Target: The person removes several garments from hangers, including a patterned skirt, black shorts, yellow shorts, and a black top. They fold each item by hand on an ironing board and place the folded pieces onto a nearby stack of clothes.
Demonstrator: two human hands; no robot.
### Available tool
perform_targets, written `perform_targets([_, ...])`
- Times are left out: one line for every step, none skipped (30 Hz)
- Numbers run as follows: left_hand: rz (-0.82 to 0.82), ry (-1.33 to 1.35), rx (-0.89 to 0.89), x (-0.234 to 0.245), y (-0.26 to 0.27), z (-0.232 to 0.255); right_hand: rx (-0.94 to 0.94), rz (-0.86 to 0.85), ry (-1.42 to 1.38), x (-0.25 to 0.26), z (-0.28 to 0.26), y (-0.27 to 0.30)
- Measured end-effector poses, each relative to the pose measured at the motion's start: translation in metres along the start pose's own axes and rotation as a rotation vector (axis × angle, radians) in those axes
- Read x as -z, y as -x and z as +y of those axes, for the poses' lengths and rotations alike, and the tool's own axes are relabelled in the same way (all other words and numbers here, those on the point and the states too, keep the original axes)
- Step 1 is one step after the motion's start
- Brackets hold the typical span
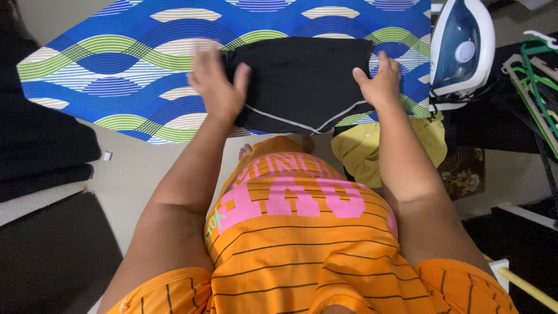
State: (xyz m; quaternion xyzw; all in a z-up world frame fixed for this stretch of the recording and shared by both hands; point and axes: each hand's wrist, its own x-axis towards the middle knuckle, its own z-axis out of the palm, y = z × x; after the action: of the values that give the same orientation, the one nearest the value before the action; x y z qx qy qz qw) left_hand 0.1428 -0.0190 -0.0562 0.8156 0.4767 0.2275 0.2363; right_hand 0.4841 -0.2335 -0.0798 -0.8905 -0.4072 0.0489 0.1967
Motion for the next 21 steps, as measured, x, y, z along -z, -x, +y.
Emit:
perform_targets([0.163, 0.027, 0.068, 0.000, -0.002, -0.003, 0.082, 0.084, 0.140, -0.005, 0.000, -0.003])
perform_targets([0.068, -0.035, 0.111, 0.001, -0.006, -0.006, -0.041, 0.018, 0.091, -0.012, -0.002, -0.004])
perform_targets([-0.026, -0.094, 0.152, 0.003, -0.011, -0.007, -0.164, -0.045, 0.042, -0.020, -0.008, -0.005])
perform_targets([-0.121, -0.153, 0.193, 0.004, -0.015, -0.007, -0.287, -0.108, -0.007, -0.024, -0.013, -0.006])
perform_targets([-0.157, -0.156, 0.193, 0.005, -0.019, -0.004, -0.262, -0.128, 0.006, -0.026, -0.017, -0.008])
perform_targets([-0.192, -0.158, 0.194, 0.006, -0.022, -0.001, -0.237, -0.149, 0.020, -0.027, -0.022, -0.009])
perform_targets([-0.226, -0.159, 0.194, 0.007, -0.025, 0.002, -0.211, -0.167, 0.035, -0.026, -0.026, -0.013])
perform_targets([-0.232, -0.119, 0.189, 0.010, -0.029, 0.005, -0.193, -0.201, 0.010, -0.023, -0.029, -0.018])
perform_targets([-0.240, -0.079, 0.183, 0.013, -0.031, 0.008, -0.179, -0.234, -0.013, -0.016, -0.029, -0.022])
perform_targets([-0.248, -0.038, 0.176, 0.017, -0.034, 0.010, -0.164, -0.268, -0.036, -0.009, -0.029, -0.025])
perform_targets([-0.275, 0.123, 0.161, 0.023, -0.039, 0.011, -0.144, -0.230, -0.258, -0.001, -0.029, -0.030])
perform_targets([-0.300, 0.283, 0.145, 0.034, -0.045, 0.009, -0.122, -0.191, -0.479, 0.010, -0.029, -0.036])
perform_targets([-0.326, 0.444, 0.127, 0.044, -0.049, 0.008, -0.099, -0.153, -0.699, 0.022, -0.029, -0.039])
perform_targets([-0.301, 0.532, 0.088, 0.055, -0.051, 0.007, -0.025, -0.101, -0.681, 0.038, -0.027, -0.041])
perform_targets([-0.275, 0.618, 0.049, 0.069, -0.054, 0.005, 0.050, -0.051, -0.665, 0.052, -0.027, -0.043])
perform_targets([-0.250, 0.703, 0.008, 0.083, -0.055, 0.003, 0.081, -0.081, -0.856, 0.065, -0.028, -0.043])
perform_targets([-0.248, 0.723, -0.102, 0.098, -0.053, 0.001, 0.108, -0.111, -1.048, 0.082, -0.025, -0.038])
perform_targets([-0.247, 0.742, -0.213, 0.114, -0.050, 0.000, 0.135, -0.141, -1.239, 0.095, -0.024, -0.030])
perform_targets([-0.245, 0.761, -0.326, 0.127, -0.045, 0.000, 0.139, -0.176, -0.973, 0.105, -0.023, -0.022])
perform_targets([-0.297, 0.710, -0.333, 0.136, -0.040, 0.001, 0.140, -0.207, -0.707, 0.116, -0.019, -0.015])
perform_targets([-0.353, 0.661, -0.339, 0.142, -0.032, 0.001, 0.134, -0.237, -0.438, 0.124, -0.014, -0.006])
